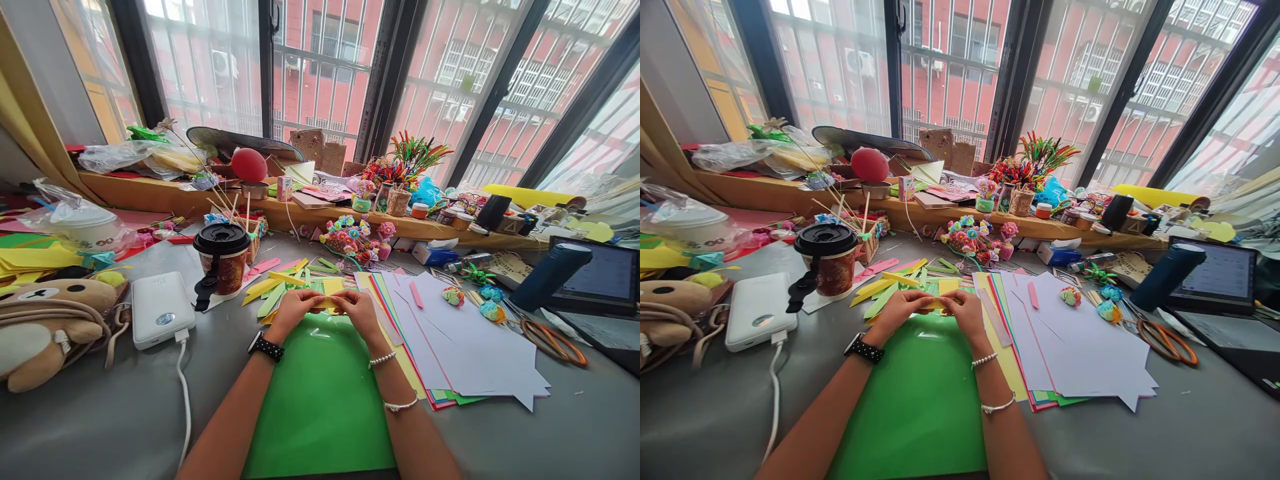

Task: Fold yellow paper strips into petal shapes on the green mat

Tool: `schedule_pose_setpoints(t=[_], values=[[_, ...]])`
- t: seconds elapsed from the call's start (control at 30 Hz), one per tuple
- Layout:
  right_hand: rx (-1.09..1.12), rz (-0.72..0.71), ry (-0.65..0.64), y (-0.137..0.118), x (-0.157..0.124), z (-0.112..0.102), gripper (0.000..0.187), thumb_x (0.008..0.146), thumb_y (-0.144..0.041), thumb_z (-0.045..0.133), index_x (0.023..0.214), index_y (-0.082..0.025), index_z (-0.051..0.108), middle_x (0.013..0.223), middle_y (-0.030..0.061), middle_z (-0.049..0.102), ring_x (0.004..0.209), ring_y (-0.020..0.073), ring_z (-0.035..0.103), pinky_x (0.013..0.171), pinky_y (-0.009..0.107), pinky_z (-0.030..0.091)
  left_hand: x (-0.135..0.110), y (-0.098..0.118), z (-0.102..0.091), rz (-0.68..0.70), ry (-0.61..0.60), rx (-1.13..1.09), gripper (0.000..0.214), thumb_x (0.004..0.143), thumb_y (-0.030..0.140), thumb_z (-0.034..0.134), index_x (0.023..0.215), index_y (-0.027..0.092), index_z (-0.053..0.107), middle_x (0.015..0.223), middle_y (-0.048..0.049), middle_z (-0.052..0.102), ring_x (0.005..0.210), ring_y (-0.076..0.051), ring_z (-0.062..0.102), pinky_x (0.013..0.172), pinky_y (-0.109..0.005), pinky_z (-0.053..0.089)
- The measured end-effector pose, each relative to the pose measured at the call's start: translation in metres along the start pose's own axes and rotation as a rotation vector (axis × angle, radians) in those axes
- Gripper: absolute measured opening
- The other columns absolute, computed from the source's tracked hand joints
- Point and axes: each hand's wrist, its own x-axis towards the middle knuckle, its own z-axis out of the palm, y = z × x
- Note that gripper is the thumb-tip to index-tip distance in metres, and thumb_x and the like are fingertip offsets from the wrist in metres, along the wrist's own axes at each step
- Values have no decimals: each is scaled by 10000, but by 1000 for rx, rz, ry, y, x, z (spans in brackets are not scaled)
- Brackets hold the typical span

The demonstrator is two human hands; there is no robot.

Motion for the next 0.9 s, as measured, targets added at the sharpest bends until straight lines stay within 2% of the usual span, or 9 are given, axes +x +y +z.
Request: schedule_pose_setpoints(t=[0.17,0.3,0.5,0.67,0.77,0.9], values=[[-15,-20,-31,1,-1,1,250,585,-375,632,690,-148,632,592,30,626,482,133,572,477,238,458,-3,2,1,77,43,99,218,565,351,630,642,152,673,628,-21,654,588,-169,604,573,-260,487],[-8,-18,2,1,0,0,215,570,-358,643,622,-150,625,539,16,611,452,129,565,461,232,446,-1,1,-2,68,7,93,232,572,361,625,643,144,668,636,-27,650,588,-165,600,563,-251,485],[17,7,23,2,2,-1,221,559,-368,646,620,-156,626,531,10,609,455,135,580,447,225,452,4,-6,-7,69,89,94,254,559,378,636,619,131,643,588,-22,616,551,-155,584,566,-256,483],[5,5,16,2,1,0,216,557,-368,652,607,-159,628,539,17,613,453,133,574,447,227,448,2,-3,-5,26,-28,13,256,555,384,642,633,140,629,624,-12,621,586,-143,580,588,-250,485],[14,9,-11,0,-1,0,244,554,-384,652,635,-154,637,566,24,626,477,139,582,469,239,457,2,-3,-4,27,-52,12,251,545,367,656,660,145,641,654,-18,637,600,-143,583,590,-250,484],[72,16,-8,-3,0,-3,260,542,-375,662,652,-142,622,544,10,614,490,144,593,476,248,465,4,-5,-6,-2,45,-20,273,507,359,684,641,124,650,625,-24,637,560,-139,580,597,-268,488]])
